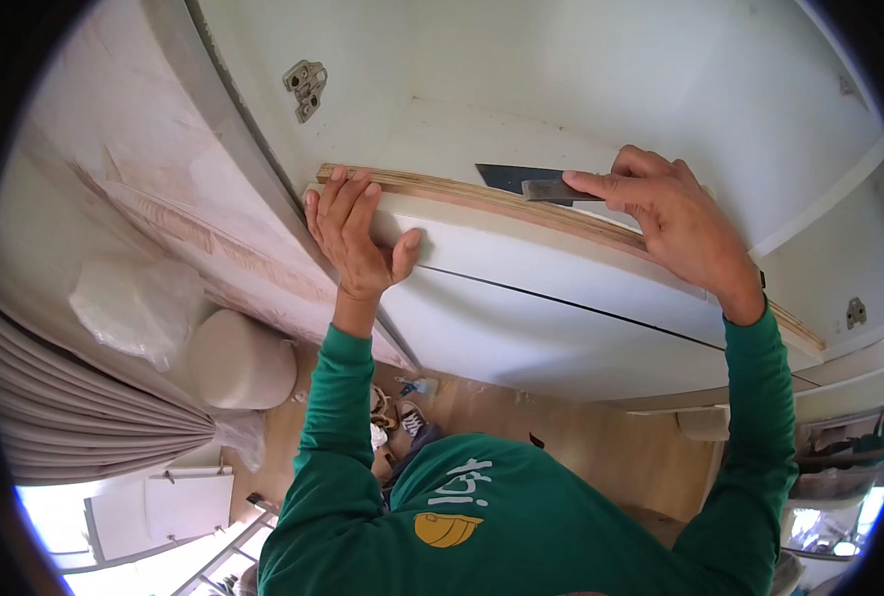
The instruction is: The person shaves a piece of wood attached to a cabinet frame using a wood chisel, applying pressure with both hands to smooth the edge.
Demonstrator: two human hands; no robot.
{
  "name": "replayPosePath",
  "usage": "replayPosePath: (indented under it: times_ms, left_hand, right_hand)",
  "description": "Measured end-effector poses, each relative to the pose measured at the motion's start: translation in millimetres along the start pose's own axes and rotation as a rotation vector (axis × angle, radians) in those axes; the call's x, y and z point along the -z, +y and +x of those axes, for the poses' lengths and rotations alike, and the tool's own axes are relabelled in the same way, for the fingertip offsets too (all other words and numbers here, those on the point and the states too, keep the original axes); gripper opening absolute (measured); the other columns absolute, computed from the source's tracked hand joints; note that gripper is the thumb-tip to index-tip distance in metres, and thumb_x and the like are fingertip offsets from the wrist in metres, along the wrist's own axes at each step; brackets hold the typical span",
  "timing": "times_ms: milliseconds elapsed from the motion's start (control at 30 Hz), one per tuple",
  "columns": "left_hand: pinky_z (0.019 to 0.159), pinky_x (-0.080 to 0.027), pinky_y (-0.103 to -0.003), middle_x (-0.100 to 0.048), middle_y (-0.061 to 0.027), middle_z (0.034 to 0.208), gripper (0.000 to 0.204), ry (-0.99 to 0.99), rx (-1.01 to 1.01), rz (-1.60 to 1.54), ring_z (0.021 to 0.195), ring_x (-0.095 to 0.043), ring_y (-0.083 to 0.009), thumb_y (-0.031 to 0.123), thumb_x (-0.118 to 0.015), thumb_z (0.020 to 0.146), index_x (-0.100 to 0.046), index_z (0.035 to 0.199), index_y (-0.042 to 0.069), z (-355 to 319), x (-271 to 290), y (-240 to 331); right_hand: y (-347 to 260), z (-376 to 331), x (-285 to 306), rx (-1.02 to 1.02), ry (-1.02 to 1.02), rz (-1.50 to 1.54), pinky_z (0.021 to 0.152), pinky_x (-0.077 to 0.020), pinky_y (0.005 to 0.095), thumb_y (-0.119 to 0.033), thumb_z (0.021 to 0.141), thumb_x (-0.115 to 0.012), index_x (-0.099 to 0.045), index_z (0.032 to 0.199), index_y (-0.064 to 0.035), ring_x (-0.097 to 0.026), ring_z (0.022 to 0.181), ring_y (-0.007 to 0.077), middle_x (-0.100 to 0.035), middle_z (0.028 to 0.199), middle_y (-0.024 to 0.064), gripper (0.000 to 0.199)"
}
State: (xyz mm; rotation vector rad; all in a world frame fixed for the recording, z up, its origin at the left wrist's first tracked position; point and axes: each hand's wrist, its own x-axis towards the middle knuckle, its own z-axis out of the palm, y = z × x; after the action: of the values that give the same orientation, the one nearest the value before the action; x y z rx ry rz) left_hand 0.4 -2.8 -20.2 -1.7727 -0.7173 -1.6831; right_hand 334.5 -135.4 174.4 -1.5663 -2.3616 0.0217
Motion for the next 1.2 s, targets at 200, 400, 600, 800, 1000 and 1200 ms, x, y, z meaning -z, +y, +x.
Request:
replayPosePath:
  times_ms: [200,400,600,800,1000,1200]
  left_hand:
    - [0.135,-0.025,-0.056,-0.065,-0.0205,0.148,0.063,-0.045,-0.014,0.016,0.148,-0.058,-0.0408,0.056,-0.057,0.113,-0.056,0.145,0.002,-1,0,-1]
    - [0.135,-0.024,-0.058,-0.061,-0.0206,0.146,0.062,-0.027,-0.012,-0.048,0.147,-0.057,-0.043,0.054,-0.062,0.111,-0.052,0.144,0.002,-9,1,-8]
    - [0.134,-0.026,-0.057,-0.063,-0.0179,0.137,0.057,0.028,0.001,-0.07,0.14,-0.062,-0.0426,0.052,-0.068,0.105,-0.057,0.134,0.004,-12,-1,-7]
    - [0.134,-0.028,-0.056,-0.066,-0.0164,0.133,0.054,0.064,0.012,-0.081,0.137,-0.065,-0.0417,0.051,-0.07,0.104,-0.06,0.13,0.005,-11,-4,-7]
    - [0.134,-0.027,-0.055,-0.067,-0.0159,0.13,0.053,0.062,0.012,-0.076,0.136,-0.065,-0.0416,0.05,-0.07,0.104,-0.06,0.129,0.005,-9,-3,-8]
    - [0.135,-0.027,-0.055,-0.067,-0.0159,0.131,0.052,0.042,0.006,-0.09,0.135,-0.066,-0.0419,0.05,-0.069,0.104,-0.06,0.13,0.006,-13,-1,-11]
  right_hand:
    - [-10,8,-11,0.04,0.032,-0.019,0.096,-0.05,0.0436,0.007,0.096,-0.059,-0.08,0.144,-0.0256,-0.064,0.094,0.0348,-0.067,0.102,0.0119,0.061]
    - [-6,11,-3,-0.044,-0.062,0.042,0.097,-0.0505,0.0443,0.007,0.094,-0.06,-0.079,0.144,-0.0229,-0.064,0.099,0.0356,-0.068,0.105,0.013,0.061]
    - [-12,16,-10,0.024,-0.017,0.021,0.096,-0.05,0.0426,0.008,0.095,-0.058,-0.079,0.145,-0.0245,-0.065,0.094,0.0342,-0.068,0.105,0.0128,0.062]
    - [-3,12,-1,0.001,-0.057,-0.01,0.094,-0.0485,0.0402,0.008,0.097,-0.057,-0.077,0.147,-0.027,-0.064,0.094,0.0325,-0.066,0.102,0.0128,0.064]
    - [-11,10,-5,0.019,-0.021,-0.053,0.095,-0.048,0.0411,0.007,0.097,-0.059,-0.077,0.147,-0.0277,-0.063,0.094,0.032,-0.065,0.102,0.0114,0.063]
    - [-6,3,1,0.026,-0.03,-0.069,0.094,-0.0474,0.0398,0.007,0.096,-0.059,-0.077,0.147,-0.0273,-0.062,0.093,0.0313,-0.063,0.102,0.0105,0.064]
